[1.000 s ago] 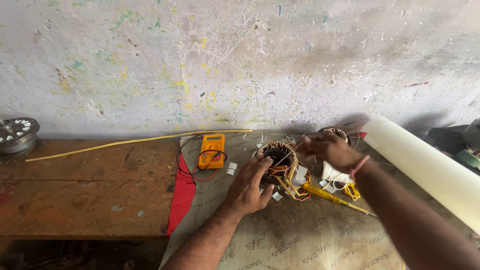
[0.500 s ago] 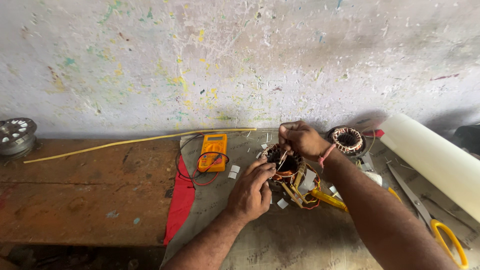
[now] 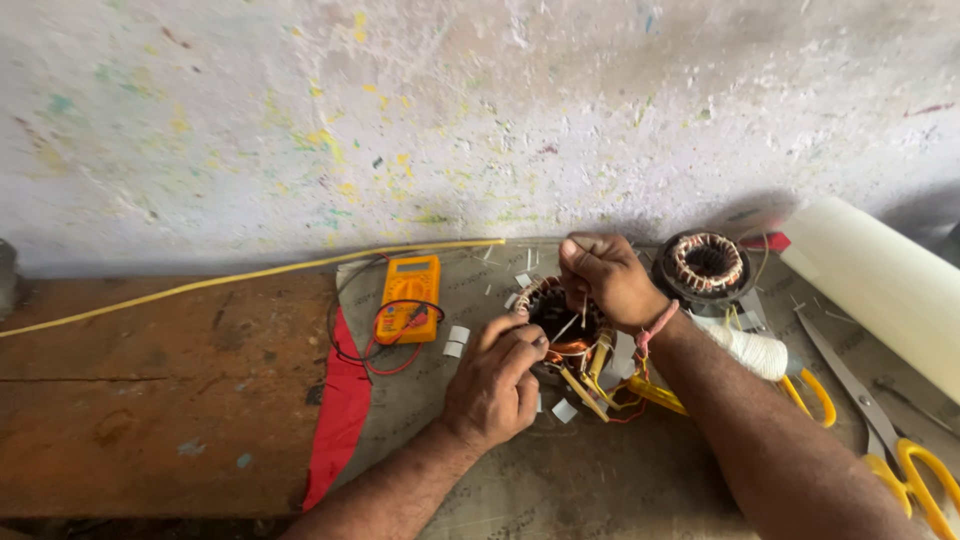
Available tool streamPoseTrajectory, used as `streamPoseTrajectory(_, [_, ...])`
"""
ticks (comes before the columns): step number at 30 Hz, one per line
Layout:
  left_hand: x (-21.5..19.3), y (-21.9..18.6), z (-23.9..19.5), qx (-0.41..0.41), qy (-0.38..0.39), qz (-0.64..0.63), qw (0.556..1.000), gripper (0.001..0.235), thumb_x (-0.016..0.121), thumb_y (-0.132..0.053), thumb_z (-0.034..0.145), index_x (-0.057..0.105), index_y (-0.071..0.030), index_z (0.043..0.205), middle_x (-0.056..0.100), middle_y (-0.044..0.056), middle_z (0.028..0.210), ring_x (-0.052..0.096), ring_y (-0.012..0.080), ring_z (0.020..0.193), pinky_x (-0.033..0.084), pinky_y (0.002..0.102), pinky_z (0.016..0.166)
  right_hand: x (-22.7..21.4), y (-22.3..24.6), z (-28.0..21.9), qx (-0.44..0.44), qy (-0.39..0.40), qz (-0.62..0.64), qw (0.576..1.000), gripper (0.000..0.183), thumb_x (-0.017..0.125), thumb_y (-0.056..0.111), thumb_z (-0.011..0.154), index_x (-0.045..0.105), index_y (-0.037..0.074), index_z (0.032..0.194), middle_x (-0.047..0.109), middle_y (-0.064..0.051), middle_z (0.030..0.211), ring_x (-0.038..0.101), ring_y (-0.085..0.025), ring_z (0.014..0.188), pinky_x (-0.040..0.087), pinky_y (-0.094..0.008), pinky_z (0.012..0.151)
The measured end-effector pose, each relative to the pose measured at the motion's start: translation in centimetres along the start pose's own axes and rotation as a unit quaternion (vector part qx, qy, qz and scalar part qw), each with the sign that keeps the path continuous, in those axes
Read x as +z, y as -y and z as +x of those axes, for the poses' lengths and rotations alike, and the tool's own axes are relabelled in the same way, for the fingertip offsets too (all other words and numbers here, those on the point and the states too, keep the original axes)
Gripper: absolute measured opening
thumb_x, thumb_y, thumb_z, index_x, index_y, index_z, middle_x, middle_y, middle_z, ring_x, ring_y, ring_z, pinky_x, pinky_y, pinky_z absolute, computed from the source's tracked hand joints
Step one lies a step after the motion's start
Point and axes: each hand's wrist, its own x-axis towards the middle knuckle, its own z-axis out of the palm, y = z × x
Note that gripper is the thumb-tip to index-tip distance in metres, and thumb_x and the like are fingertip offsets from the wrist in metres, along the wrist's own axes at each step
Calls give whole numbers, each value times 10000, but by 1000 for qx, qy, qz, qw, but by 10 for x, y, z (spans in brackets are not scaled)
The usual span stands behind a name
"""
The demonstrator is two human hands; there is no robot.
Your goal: The person repairs a motor stator by inserting and securing insulating paper strips and thin wires into the slots by hand, and then trims a length of white thread using scissors.
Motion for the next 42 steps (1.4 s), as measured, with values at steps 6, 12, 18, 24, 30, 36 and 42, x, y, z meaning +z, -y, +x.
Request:
streamPoseTrajectory(6, [-15, -7, 0, 11, 19, -46, 999, 357, 611, 8, 843, 604, 25, 1200, 645, 172, 1329, 542, 378, 1355, 461, 460, 1136, 0, -2, -1, -13, 5, -8, 1000, 440, 490, 265, 1081, 510, 94, 677, 466, 8, 551, 456, -122, 472, 422, -307, 469])
streamPoseTrajectory(12, [-56, 11, 42, -58, -33, -151, 986, 718, 711, -254, 905, 446, -42, 1538, 460, 208, 1577, 424, 357, 1478, 352, 479, 1212, -4, -9, -2, -20, 37, 12, 999, 419, 492, 262, 1089, 522, 80, 713, 437, 19, 578, 419, -117, 516, 432, -308, 509])
streamPoseTrajectory(18, [-71, 97, 129, -403, 159, -94, 897, 467, 646, -349, 1045, 714, 103, 950, 753, 329, 1043, 712, 481, 992, 581, 575, 868, -3, -6, -3, -10, 29, 36, 999, 419, 498, 264, 1096, 528, 77, 722, 426, 16, 577, 401, -107, 514, 436, -314, 506])
streamPoseTrajectory(24, [-19, 77, 144, -230, -41, 150, 961, 177, 704, -262, 919, 737, -94, 872, 742, 137, 850, 732, 334, 809, 539, 419, 724, -5, -11, 0, 5, 5, 34, 999, 400, 499, 260, 1071, 595, 61, 739, 499, -20, 540, 468, -137, 464, 400, -310, 472])
streamPoseTrajectory(30, [27, 14, 105, -270, -264, -133, 916, 371, 631, -233, 996, 555, -25, 1295, 692, 74, 960, 677, 203, 851, 580, 363, 763, -7, -4, -4, -25, 7, 63, 998, 384, 515, 253, 1084, 606, 58, 766, 541, -26, 566, 482, -134, 474, 396, -304, 476])
streamPoseTrajectory(36, [54, -24, 98, -147, -261, -167, 939, 418, 626, -207, 1020, 540, 15, 1363, 672, 142, 1132, 656, 256, 1065, 566, 391, 940, -8, 10, -6, 40, -16, 104, 994, 271, 501, 172, 987, 726, 46, 904, 716, -54, 748, 641, -137, 645, 556, -302, 634])
streamPoseTrajectory(42, [59, -31, 101, -69, -218, -12, 973, 622, 628, -316, 1044, 390, 17, 1513, 504, 246, 1479, 470, 393, 1396, 354, 546, 1202, -15, -23, -3, -23, -22, 178, 984, 383, 528, 270, 1070, 599, 68, 753, 556, -16, 611, 478, -113, 538, 405, -288, 489])
